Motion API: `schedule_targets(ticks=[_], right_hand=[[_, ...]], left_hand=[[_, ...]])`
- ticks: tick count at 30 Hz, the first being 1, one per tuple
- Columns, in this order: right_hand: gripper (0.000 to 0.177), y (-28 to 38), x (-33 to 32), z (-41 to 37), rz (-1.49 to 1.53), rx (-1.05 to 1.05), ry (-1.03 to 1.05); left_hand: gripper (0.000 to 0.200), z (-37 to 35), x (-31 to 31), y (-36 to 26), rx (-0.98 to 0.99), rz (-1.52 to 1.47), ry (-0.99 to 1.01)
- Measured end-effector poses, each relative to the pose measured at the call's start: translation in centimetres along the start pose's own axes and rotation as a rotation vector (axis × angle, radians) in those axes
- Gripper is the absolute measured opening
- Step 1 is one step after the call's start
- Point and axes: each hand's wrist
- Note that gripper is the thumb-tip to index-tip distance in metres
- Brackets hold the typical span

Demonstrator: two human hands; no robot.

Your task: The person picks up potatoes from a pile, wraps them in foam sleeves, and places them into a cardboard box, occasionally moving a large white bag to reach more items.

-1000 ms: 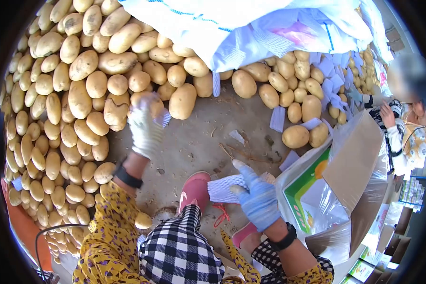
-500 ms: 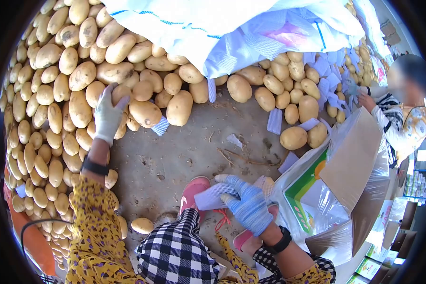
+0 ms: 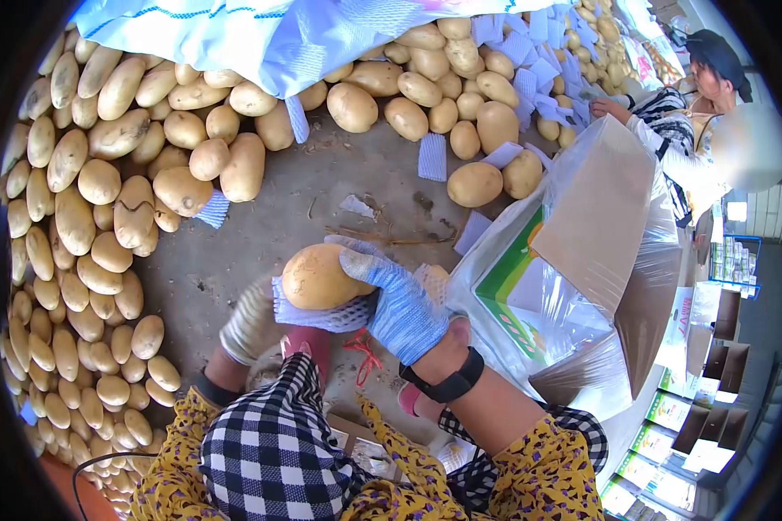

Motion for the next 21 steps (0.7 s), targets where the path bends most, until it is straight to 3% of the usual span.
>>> schedule_targets(ticks=[3,5,7,9,10,11,14,15,16,17,18,21], right_hand=[[0.056,-0.1,0.3,-0.2,-0.050,-0.014,0.031],[0.056,0.5,0.8,-0.8,-0.180,-0.091,0.010],[0.058,1.6,2.3,-2.5,-0.393,-0.237,-0.061],[0.062,1.6,2.4,-3.0,-1.038,-0.668,-0.145],[0.064,1.7,2.4,-3.2,-1.363,-0.881,-0.193],[0.070,2.1,2.0,-3.4,-1.489,-1.080,-0.080],[0.070,3.5,2.8,-6.3,-1.577,-0.975,-0.195],[0.071,4.7,2.8,-7.3,-1.624,-1.058,-0.228],[0.067,6.3,3.2,-9.0,-1.623,-1.013,-0.274],[0.065,8.3,2.8,-10.6,-1.595,-1.058,-0.286],[0.063,10.5,2.3,-12.3,-1.565,-1.105,-0.287],[0.050,15.9,1.5,-19.7,-0.715,-0.945,-0.211]], left_hand=[[0.052,0.0,0.3,3.0,0.170,0.611,-0.014],[0.047,0.0,0.7,3.2,-0.075,-0.317,-0.024],[0.039,0.4,1.9,0.8,0.079,-0.225,-0.086],[0.028,0.0,3.7,-1.2,0.187,-0.091,-0.194],[0.028,-0.4,4.7,-2.0,0.211,0.047,-0.119],[0.029,-0.8,5.7,-2.6,0.231,0.184,-0.039],[0.033,-0.7,6.9,-3.3,0.278,0.493,0.111],[0.039,-0.7,7.5,-4.2,0.187,0.372,0.129],[0.044,0.0,5.7,-3.2,0.175,0.405,0.091],[0.044,0.6,5.4,-1.9,0.334,0.324,0.048],[0.044,0.8,5.9,-1.8,0.331,0.270,0.010],[0.049,1.8,3.9,0.8,0.230,0.217,0.042]])
Point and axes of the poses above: each hand's wrist, its own z-axis towards the middle knuckle, its own x-axis out of the palm, y = z × x, and after that the axes turned 12 degrees about z, right-handed
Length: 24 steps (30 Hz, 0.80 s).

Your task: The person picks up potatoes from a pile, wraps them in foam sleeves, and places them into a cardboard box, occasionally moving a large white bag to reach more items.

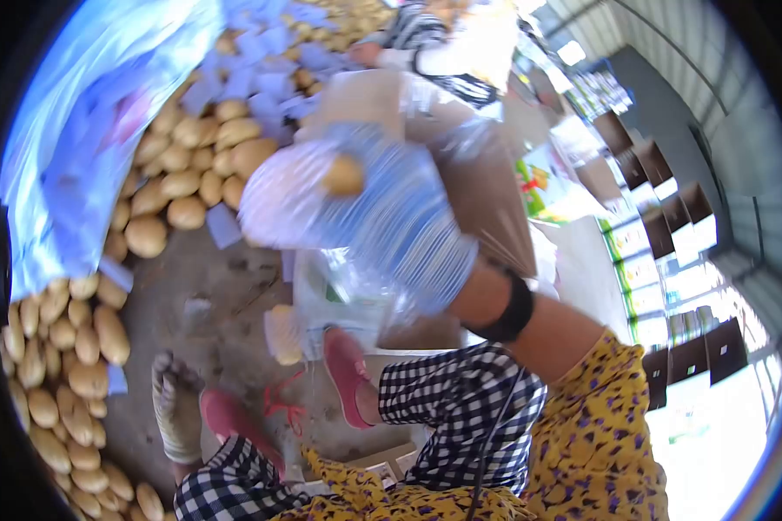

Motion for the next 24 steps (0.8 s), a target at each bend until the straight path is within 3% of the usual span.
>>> schedule_targets(ticks=[2,3,6,8,12,16,19,20,21,23,24], right_hand=[[0.041,2.4,-5.7,-0.1,0.076,-0.143,0.045],[0.033,2.5,-9.3,0.3,-0.496,-0.192,-0.114],[0.026,-0.4,-19.8,0.1,-0.415,0.095,-0.502],[0.027,-3.7,-23.8,0.2,-0.444,0.332,-0.594],[0.028,-8.4,-27.3,1.1,-0.510,0.489,-0.525],[0.038,-11.6,-28.8,4.7,-0.789,0.420,-0.476],[0.040,-17.0,-30.0,6.0,-1.134,0.159,-0.473],[0.048,-19.0,-30.3,5.7,-1.201,0.337,-0.320],[0.055,-21.1,-30.4,5.4,-1.269,0.418,-0.021],[0.066,-23.0,-28.5,4.1,-1.362,0.525,0.215],[0.068,-22.2,-26.4,2.9,-1.407,0.564,0.146]], left_hand=[[0.049,0.0,-0.4,1.1,-0.078,-0.021,0.003],[0.048,0.0,-0.5,1.4,-0.104,-0.024,0.000],[0.045,0.4,1.4,1.2,-0.180,-0.001,-0.036],[0.043,0.7,1.4,1.1,-0.219,0.034,-0.055],[0.040,1.7,1.6,1.4,-0.269,0.124,-0.098],[0.041,2.7,1.6,2.2,-0.316,0.206,-0.142],[0.042,3.1,2.3,2.6,-0.384,0.248,-0.263],[0.042,3.2,2.1,3.0,-0.396,0.243,-0.251],[0.042,3.5,1.8,3.5,-0.404,0.238,-0.239],[0.041,4.0,1.9,3.9,-0.419,0.236,-0.228],[0.041,4.3,2.5,3.9,-0.431,0.239,-0.229]])
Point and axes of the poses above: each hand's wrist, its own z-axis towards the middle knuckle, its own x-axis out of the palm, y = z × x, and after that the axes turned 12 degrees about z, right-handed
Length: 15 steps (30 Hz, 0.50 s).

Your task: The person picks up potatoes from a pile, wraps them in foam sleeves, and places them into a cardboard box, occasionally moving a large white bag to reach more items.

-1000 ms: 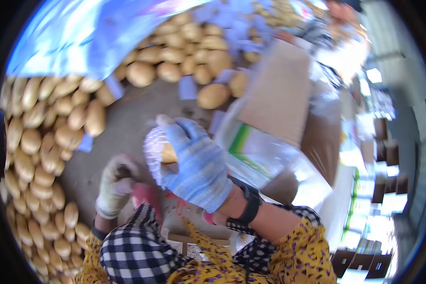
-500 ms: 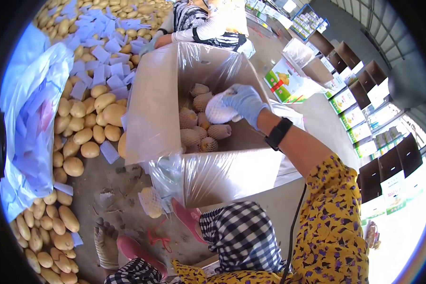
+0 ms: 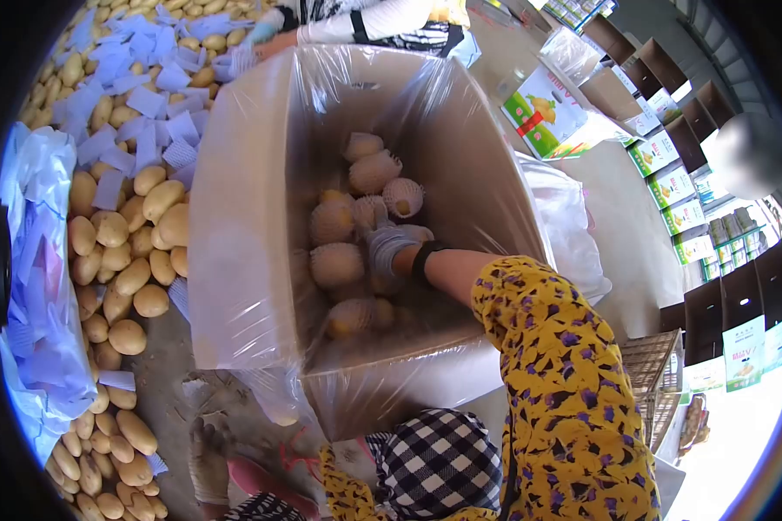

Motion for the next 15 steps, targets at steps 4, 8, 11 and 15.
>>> schedule_targets(ticks=[4,8,11,15], right_hand=[[0.066,-2.5,0.2,0.9,0.006,-0.136,0.044],[0.032,-5.2,-4.0,0.0,0.337,-0.059,0.097],[0.032,-1.6,-7.2,-2.7,0.543,-0.052,-0.219],[0.023,6.9,-10.6,-9.1,0.889,-0.281,-0.440]], left_hand=[[0.042,1.0,1.1,-0.6,-0.009,-0.011,0.097],[0.038,1.4,1.3,-1.2,0.090,0.422,0.045],[0.033,0.8,0.8,-3.0,0.066,0.369,-0.159],[0.026,2.6,-6.9,-1.5,0.384,0.709,-0.616]])
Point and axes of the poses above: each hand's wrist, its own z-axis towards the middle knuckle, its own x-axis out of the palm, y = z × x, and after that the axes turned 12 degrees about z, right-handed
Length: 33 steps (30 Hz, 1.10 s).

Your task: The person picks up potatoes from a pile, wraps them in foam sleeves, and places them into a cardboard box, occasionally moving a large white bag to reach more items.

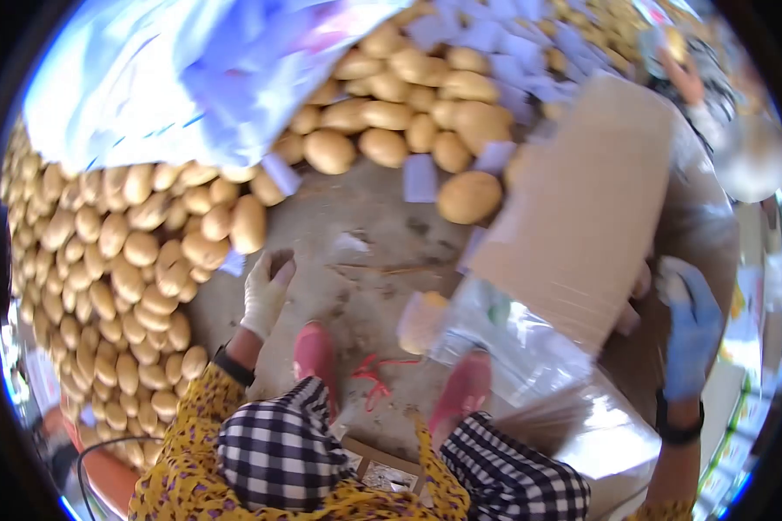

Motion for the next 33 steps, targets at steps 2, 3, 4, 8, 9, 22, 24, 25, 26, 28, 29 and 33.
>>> schedule_targets(ticks=[2,3,4,8,9,22,24,25,26,28,29,33], right_hand=[[0.023,2.5,0.9,-2.0,0.002,-0.205,-0.034],[0.023,4.5,2.1,-3.3,-0.029,-0.272,-0.026],[0.023,6.5,3.2,-4.6,-0.066,-0.339,-0.026],[0.023,11.9,6.7,-7.4,-0.420,-0.679,0.321],[0.023,13.1,8.1,-7.8,-0.365,-0.678,0.404],[0.077,14.9,24.1,-7.8,-0.166,-0.385,0.729],[0.082,13.7,25.5,-7.5,-0.152,-0.378,0.714],[0.084,13.1,26.1,-7.2,-0.141,-0.375,0.706],[0.082,12.2,26.1,-7.0,-0.047,-0.293,0.703],[0.079,10.9,25.6,-6.6,0.145,-0.127,0.688],[0.072,12.6,25.1,-6.6,0.291,0.159,0.704],[0.067,12.7,24.2,-6.4,0.400,0.421,0.733]], left_hand=[[0.023,1.8,-2.5,1.6,0.055,0.168,-0.224],[0.022,2.8,-3.7,2.0,0.086,0.247,-0.315],[0.027,3.6,-5.2,1.4,0.030,0.416,-0.385],[0.060,7.7,-9.4,2.2,0.053,0.906,-0.481],[0.066,8.7,-10.1,2.7,0.093,0.976,-0.451],[0.070,-2.1,-4.9,-7.6,-0.038,-0.821,0.541],[0.070,-3.9,-4.0,-10.7,0.149,-0.826,0.733],[0.065,-3.3,-4.4,-10.8,0.109,-0.796,0.868],[0.062,-2.0,-4.9,-10.9,0.068,-0.759,1.004],[0.053,3.1,-4.0,-7.4,-0.032,-0.695,1.071],[0.047,5.5,-2.5,-5.9,0.145,-0.129,0.667],[0.033,14.7,0.4,-0.7,0.703,1.246,-0.254]])
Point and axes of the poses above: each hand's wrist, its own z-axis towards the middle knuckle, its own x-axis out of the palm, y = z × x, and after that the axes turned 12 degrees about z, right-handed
